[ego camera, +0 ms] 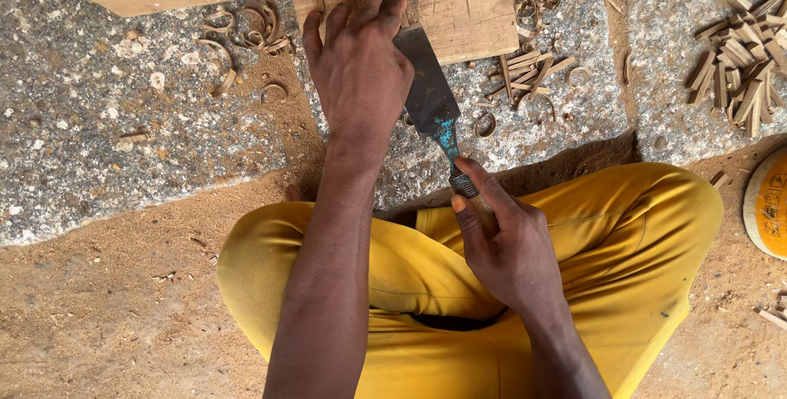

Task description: The person sits cross-legged on the ground and uses a chisel to carve small rectangular wooden blocks. They repeatedly position the chisel on the wood and strike it to remove shavings, occasionally picking up and inspecting the carved pieces.

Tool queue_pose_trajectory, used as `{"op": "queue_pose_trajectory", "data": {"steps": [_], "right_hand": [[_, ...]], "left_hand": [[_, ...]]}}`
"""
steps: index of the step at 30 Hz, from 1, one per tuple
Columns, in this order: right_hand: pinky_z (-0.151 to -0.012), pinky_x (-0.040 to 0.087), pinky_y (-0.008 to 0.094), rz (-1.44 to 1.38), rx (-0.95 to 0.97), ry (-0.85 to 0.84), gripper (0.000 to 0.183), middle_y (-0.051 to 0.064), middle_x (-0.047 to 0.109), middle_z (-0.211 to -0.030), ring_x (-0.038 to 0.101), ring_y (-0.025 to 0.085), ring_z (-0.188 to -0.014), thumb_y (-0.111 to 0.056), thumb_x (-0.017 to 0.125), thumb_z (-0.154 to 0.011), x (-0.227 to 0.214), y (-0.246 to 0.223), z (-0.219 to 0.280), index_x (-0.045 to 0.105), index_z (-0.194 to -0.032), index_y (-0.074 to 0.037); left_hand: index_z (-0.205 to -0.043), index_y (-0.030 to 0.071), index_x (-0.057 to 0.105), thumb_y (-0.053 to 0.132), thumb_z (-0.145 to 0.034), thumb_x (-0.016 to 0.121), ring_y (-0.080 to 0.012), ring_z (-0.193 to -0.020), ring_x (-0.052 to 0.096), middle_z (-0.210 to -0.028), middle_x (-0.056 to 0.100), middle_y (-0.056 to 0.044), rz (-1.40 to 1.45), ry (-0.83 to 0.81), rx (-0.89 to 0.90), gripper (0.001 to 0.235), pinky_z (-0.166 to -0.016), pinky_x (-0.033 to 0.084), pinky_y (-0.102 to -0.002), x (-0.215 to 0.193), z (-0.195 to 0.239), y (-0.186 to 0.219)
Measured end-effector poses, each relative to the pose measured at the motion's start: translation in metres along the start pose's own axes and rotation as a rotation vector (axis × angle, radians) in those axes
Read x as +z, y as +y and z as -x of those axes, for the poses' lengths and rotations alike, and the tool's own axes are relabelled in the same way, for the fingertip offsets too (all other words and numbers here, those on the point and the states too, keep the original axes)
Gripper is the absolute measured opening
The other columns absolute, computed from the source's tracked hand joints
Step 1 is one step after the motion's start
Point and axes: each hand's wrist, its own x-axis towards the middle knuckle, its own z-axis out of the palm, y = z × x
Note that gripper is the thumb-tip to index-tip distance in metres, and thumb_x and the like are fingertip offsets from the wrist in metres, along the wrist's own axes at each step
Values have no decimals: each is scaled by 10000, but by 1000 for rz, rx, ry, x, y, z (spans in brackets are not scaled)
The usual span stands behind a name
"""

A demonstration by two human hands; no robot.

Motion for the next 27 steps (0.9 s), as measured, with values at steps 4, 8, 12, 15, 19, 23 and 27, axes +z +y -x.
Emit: {"op": "queue_pose_trajectory", "data": {"steps": [4, 8, 12, 15, 19, 23, 27], "right_hand": [[-433, 380, 351, 4, 10, 6, 451, 57, 384, -444, 376, 126, -400, -195, 673, -961, 0, -1, 1, 615, -1401, -115], [-424, 366, 352, 7, 24, -5, 454, 52, 372, -436, 362, 120, -391, -200, 671, -961, 0, -1, 1, 615, -1405, -121], [-406, 349, 353, 7, 72, -35, 468, 40, 374, -404, 364, 108, -363, -209, 667, -953, 0, -1, -1, 607, -1412, -135], [-407, 350, 345, 2, 64, -27, 459, 36, 369, -411, 359, 101, -369, -205, 670, -954, 0, -2, -1, 613, -1403, -131], [-413, 340, 331, -4, 50, -23, 450, 33, 364, -437, 326, 94, -403, -178, 673, -956, -2, -5, -2, 624, -1400, -125], [-401, 294, 335, -5, 59, -42, 474, 45, 363, -447, 289, 99, -412, -151, 680, -942, -11, -11, -5, 623, -1412, -131], [-391, 285, 349, 45, 98, -45, 465, 67, 394, -426, 299, 109, -386, -149, 690, -931, -17, -17, -7, 641, -1393, -141]], "left_hand": [[-1277, 195, 736, 50, -814, 779, -242, -1271, 617, -1363, 685, -21, 2, 12, 7, 487, -1181, 318, -560, 0, 1, 0], [-1277, 193, 735, 48, -806, 777, -246, -1256, 621, -1350, 693, -27, -2, 18, 13, 494, -1171, 323, -566, 0, 0, 0], [-1284, 205, 733, 50, -825, 774, -241, -1266, 623, -1347, 692, -21, -1, 16, 7, 487, -1183, 327, -556, 1, 1, 1], [-1285, 203, 733, 48, -822, 773, -241, -1266, 623, -1353, 692, -17, 2, 17, 5, 490, -1189, 326, -552, 0, 1, 0], [-1283, 198, 733, 42, -806, 769, -246, -1260, 622, -1349, 694, -15, 6, 23, 4, 503, -1178, 321, -561, 1, 1, 1], [-1285, 179, 730, 39, -782, 767, -248, -1254, 624, -1340, 694, -31, -7, 2, -1, 523, -1176, 317, -561, 1, 0, 2], [-1275, 161, 738, 0, -828, 734, -260, -1274, 617, -1336, 688, -46, 27, 9, -14, 475, -1197, 308, -577, -2, -3, 6]]}}
